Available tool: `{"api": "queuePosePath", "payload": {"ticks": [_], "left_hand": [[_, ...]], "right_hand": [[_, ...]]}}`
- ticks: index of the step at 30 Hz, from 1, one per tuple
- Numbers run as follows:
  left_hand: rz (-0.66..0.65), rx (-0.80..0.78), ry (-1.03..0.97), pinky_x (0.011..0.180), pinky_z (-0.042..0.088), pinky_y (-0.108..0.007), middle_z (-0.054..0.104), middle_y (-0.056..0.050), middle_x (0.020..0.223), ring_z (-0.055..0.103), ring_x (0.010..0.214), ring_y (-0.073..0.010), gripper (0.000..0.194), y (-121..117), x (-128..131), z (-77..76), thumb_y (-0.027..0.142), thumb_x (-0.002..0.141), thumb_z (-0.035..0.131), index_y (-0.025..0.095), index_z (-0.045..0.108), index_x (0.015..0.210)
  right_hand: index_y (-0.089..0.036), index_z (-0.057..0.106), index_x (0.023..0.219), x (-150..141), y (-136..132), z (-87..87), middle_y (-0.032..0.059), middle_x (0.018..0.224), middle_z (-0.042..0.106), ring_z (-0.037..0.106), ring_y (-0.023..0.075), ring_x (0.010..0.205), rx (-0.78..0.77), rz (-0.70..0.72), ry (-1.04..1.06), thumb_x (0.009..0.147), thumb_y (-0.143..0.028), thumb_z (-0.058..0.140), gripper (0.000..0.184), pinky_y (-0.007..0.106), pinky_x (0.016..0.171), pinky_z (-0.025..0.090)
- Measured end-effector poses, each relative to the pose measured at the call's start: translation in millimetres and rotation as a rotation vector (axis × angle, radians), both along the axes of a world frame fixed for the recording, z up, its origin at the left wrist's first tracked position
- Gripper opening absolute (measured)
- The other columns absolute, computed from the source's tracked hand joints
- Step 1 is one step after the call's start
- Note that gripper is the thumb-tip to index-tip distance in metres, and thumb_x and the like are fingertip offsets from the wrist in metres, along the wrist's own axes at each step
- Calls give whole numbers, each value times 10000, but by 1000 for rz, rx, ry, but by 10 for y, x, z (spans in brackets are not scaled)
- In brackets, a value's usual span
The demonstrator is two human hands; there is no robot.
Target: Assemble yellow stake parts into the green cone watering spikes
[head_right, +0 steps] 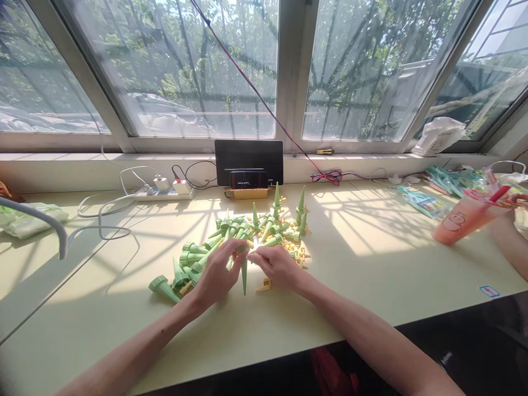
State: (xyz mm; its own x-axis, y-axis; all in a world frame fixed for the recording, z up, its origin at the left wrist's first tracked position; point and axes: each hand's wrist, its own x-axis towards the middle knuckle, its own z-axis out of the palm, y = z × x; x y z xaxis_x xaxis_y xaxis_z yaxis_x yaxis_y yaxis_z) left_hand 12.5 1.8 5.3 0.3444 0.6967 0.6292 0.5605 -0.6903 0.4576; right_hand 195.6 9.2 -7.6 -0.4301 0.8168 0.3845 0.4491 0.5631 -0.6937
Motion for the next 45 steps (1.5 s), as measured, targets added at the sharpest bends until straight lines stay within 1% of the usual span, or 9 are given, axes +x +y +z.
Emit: {"api": "queuePosePath", "payload": {"ticks": [4,6,9,11,14,19,29,38,45], "left_hand": [[-8,-1,-6,645,476,-269,618,-36,895,573,739,-142,86,-3,-3,5,189,949,470,197,540,998],[-8,-1,-7,649,480,-272,622,-38,902,576,744,-144,87,0,-5,3,187,946,472,198,543,996],[-3,-3,-5,663,483,-275,626,-42,917,580,764,-149,88,5,-6,-2,183,944,476,196,546,997],[-2,-7,-1,674,483,-277,626,-40,915,579,774,-151,90,5,-5,-4,182,945,473,194,546,996],[-1,-17,3,674,479,-277,623,-35,901,573,762,-148,88,4,-2,-3,186,947,469,194,545,991],[3,-21,5,658,476,-269,628,-35,907,578,749,-144,92,4,-2,-3,182,945,472,194,543,1002],[-11,-21,1,663,486,-286,631,-44,917,582,756,-152,96,-4,-5,6,180,938,475,198,544,1002],[-53,-52,32,643,492,-289,624,-50,966,565,711,-142,252,-35,-18,57,171,846,577,205,520,1090],[-54,-53,43,641,491,-293,635,-51,965,592,740,-155,270,-20,-26,33,167,818,586,204,508,1074]], "right_hand": [[-181,329,582,-1,-12,9,-56,571,242,236,85,532,-2,-5,-15,980,-384,413,455,248,511,204],[-176,424,599,2,-22,21,-62,556,253,239,85,522,-8,-27,-19,972,-391,436,430,247,504,206],[-173,578,766,6,-33,35,-79,528,275,258,84,497,-38,-41,-18,954,-397,488,306,240,498,219],[-175,554,736,5,-32,36,-78,530,275,258,82,499,-36,-25,-10,952,-388,492,310,239,502,217],[-178,395,610,0,-23,29,-67,561,247,236,81,527,-13,-3,1,962,-383,463,413,243,510,204],[-189,285,605,0,-11,17,-58,584,222,225,87,543,-5,-4,-5,972,-401,427,447,250,514,198],[-191,292,605,1,-8,3,-59,571,237,226,90,541,-6,-23,-20,966,-360,440,425,253,509,200],[-190,333,624,4,-7,6,-58,569,288,265,88,539,-20,-7,30,973,-357,417,396,249,520,217],[-190,323,599,0,-12,28,-57,568,266,259,88,533,-26,-11,16,967,-384,418,427,251,512,214]]}}
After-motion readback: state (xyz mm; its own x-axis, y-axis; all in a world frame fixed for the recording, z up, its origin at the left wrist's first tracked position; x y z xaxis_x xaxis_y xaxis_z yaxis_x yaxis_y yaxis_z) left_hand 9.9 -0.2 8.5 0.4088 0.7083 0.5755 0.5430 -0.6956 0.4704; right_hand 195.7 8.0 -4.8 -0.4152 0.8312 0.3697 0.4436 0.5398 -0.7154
